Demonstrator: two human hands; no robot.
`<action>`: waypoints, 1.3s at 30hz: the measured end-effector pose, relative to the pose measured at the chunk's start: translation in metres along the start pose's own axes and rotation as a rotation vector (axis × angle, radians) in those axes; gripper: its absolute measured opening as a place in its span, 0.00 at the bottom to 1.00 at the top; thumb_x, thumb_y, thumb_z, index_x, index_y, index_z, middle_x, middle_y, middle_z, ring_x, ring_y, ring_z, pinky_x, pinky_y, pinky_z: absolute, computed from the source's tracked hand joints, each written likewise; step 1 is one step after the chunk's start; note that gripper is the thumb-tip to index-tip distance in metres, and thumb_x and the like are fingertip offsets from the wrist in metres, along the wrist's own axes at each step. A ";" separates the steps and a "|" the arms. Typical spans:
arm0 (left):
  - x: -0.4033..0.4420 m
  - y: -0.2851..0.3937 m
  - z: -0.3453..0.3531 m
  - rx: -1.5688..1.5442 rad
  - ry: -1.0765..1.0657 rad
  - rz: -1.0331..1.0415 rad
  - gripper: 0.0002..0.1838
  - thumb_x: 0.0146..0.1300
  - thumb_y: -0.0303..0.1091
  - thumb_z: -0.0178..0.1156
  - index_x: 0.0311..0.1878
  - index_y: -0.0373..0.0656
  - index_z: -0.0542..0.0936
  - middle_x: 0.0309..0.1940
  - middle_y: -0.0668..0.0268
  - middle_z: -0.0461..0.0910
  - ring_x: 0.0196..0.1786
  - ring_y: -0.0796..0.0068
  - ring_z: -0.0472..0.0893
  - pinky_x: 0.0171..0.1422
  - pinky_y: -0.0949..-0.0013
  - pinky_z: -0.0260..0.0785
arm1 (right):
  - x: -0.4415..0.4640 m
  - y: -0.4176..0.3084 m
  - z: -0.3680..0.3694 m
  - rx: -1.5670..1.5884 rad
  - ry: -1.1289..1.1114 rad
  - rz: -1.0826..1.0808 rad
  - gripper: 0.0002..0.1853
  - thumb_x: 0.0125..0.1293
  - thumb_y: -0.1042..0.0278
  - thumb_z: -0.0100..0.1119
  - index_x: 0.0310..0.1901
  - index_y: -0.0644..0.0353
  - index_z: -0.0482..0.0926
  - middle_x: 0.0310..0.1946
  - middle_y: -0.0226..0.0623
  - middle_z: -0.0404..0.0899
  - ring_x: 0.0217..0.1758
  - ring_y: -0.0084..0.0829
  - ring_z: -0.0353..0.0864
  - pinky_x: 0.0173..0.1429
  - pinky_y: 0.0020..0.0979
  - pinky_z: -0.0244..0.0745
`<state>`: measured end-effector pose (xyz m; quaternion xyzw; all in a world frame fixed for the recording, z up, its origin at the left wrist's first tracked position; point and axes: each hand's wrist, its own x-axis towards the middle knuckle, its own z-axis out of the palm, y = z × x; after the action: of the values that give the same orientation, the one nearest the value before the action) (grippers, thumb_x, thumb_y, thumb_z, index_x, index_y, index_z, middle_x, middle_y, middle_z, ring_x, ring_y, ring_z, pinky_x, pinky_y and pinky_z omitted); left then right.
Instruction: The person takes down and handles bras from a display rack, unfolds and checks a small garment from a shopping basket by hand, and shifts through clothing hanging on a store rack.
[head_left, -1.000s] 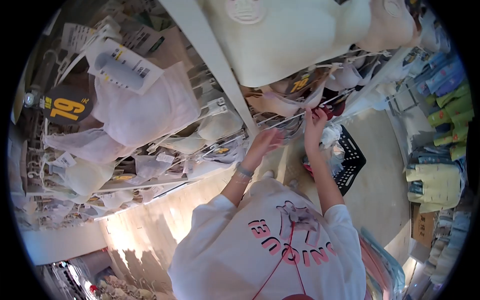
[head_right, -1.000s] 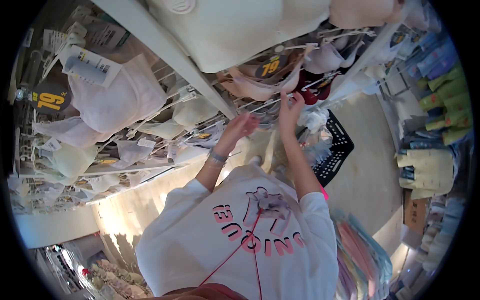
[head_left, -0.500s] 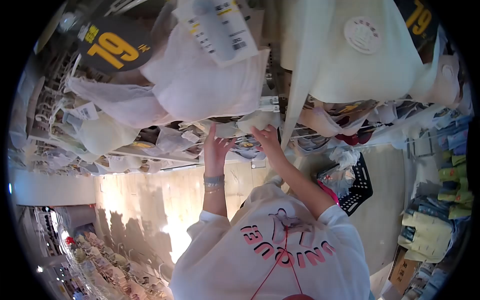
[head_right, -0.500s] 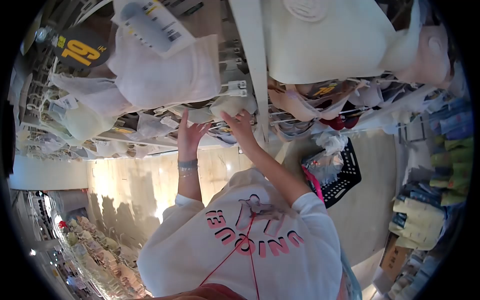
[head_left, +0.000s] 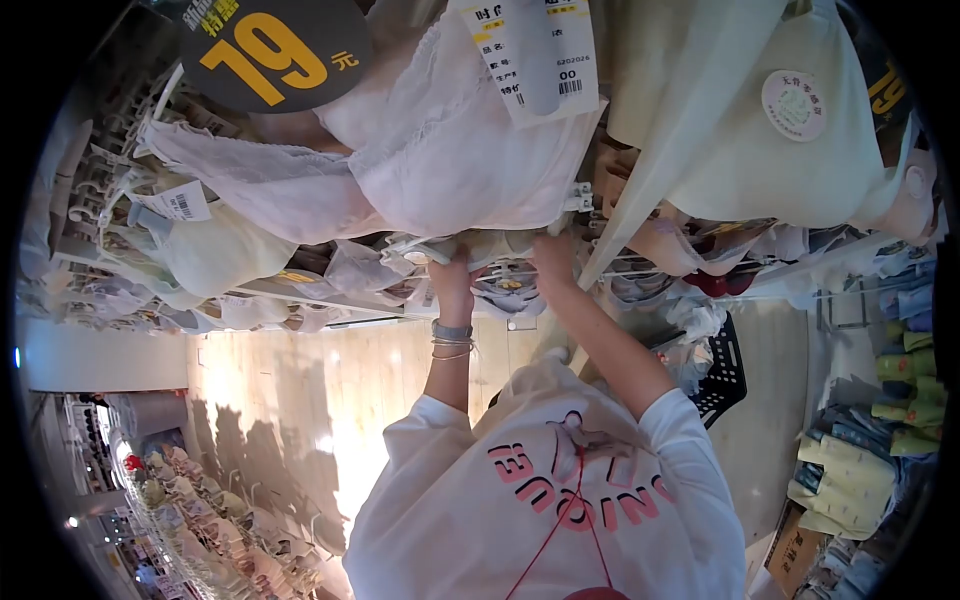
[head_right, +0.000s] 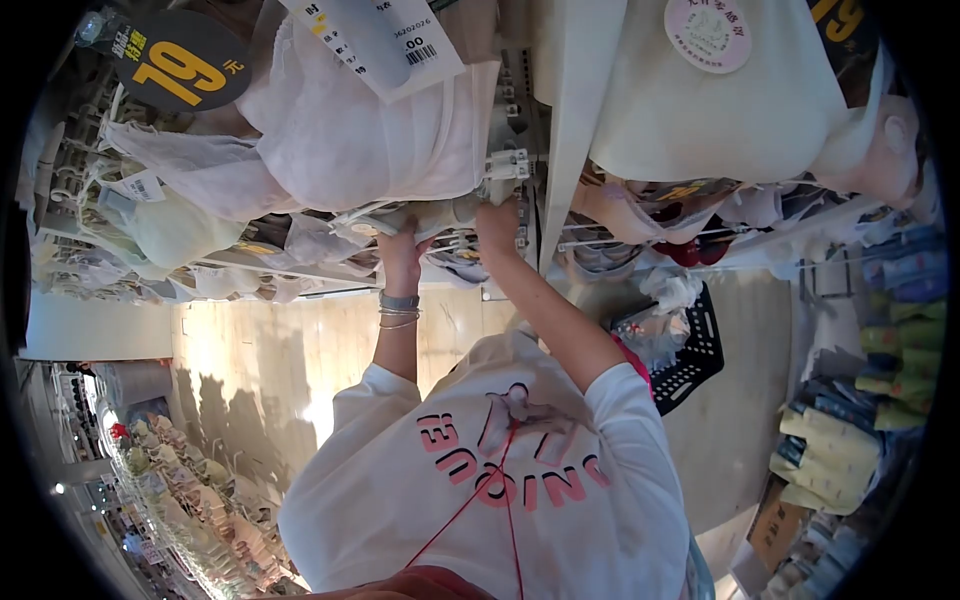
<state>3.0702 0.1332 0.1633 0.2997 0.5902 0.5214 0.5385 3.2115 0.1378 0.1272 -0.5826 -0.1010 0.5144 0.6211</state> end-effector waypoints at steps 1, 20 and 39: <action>-0.004 0.006 0.004 0.003 0.018 -0.005 0.20 0.60 0.24 0.55 0.56 0.39 0.66 0.51 0.59 0.73 0.47 0.62 0.79 0.38 0.62 0.82 | 0.002 0.004 -0.001 -0.061 0.039 -0.056 0.26 0.55 0.75 0.54 0.58 0.68 0.65 0.51 0.47 0.73 0.52 0.37 0.75 0.53 0.33 0.69; 0.005 -0.017 -0.004 -0.014 0.051 0.086 0.19 0.59 0.26 0.58 0.54 0.42 0.70 0.47 0.62 0.76 0.45 0.69 0.78 0.39 0.64 0.77 | -0.014 -0.011 -0.012 -0.177 0.098 -0.118 0.19 0.50 0.73 0.63 0.45 0.70 0.75 0.41 0.45 0.80 0.46 0.39 0.78 0.51 0.35 0.69; -0.126 -0.123 0.007 0.297 -0.584 -0.506 0.24 0.69 0.55 0.46 0.56 0.44 0.69 0.45 0.63 0.79 0.45 0.73 0.78 0.48 0.71 0.68 | -0.137 0.032 -0.398 -1.087 0.469 -0.198 0.14 0.62 0.62 0.53 0.43 0.63 0.78 0.36 0.51 0.80 0.40 0.48 0.81 0.45 0.43 0.76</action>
<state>3.1327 -0.0143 0.0892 0.3551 0.5363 0.1747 0.7455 3.4213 -0.2189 0.0456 -0.9026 -0.2636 0.1866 0.2848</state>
